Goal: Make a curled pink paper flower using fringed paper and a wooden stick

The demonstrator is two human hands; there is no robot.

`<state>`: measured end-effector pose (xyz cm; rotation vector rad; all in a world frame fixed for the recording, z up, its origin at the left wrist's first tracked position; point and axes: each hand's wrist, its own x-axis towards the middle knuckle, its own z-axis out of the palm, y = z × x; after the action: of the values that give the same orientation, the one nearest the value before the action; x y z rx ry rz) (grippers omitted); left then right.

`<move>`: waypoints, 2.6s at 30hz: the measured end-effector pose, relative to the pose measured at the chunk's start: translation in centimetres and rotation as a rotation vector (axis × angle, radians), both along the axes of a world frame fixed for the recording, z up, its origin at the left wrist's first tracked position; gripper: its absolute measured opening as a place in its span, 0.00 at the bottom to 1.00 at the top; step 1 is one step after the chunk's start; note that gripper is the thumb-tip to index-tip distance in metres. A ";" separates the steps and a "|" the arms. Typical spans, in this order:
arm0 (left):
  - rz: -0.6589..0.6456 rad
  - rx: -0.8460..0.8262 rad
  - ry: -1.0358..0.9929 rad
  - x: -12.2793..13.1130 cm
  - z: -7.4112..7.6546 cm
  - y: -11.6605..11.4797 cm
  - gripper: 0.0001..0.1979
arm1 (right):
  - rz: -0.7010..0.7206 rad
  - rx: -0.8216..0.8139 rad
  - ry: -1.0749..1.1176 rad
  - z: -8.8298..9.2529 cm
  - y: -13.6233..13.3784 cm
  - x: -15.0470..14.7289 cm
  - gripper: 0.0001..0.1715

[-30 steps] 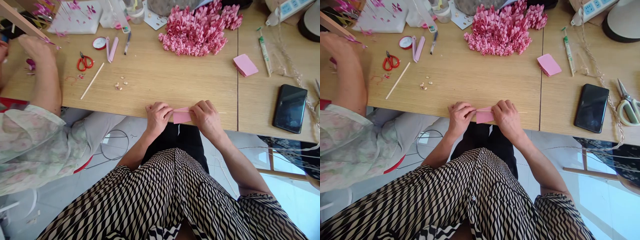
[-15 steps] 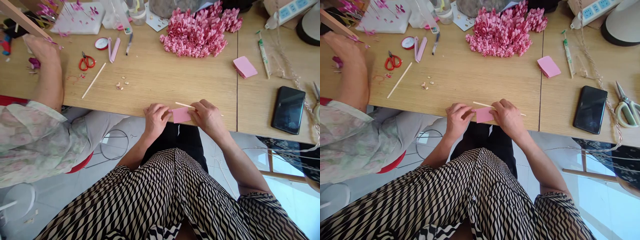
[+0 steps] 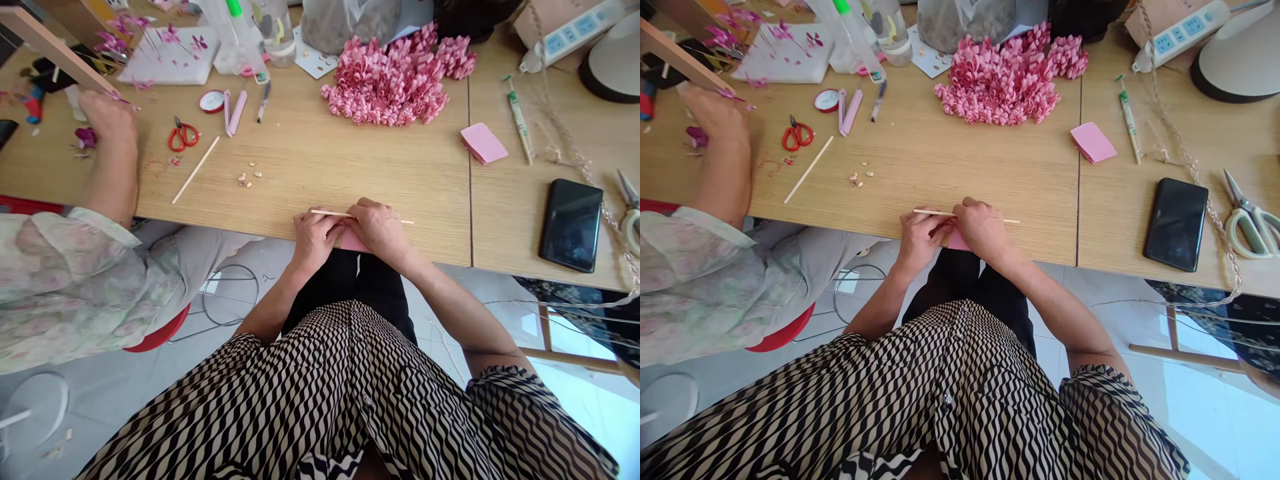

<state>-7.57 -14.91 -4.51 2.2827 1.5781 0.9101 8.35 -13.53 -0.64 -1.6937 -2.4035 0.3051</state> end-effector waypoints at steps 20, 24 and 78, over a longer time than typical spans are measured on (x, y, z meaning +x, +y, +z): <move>-0.027 0.026 0.070 -0.6 -0.2 1.3 0.06 | -0.056 0.134 0.103 -1.3 -1.5 2.6 0.14; -0.053 0.020 0.045 -0.9 0.0 1.2 0.05 | -0.058 0.115 0.105 -0.5 -2.3 3.3 0.16; 0.125 0.423 -0.138 -0.7 -4.3 -6.1 0.05 | 0.142 0.247 0.024 -2.1 -5.7 2.1 0.19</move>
<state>-8.25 -21.04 -8.80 2.3340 1.6042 1.5270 10.42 -19.20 -2.76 -1.4105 -2.4316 0.0445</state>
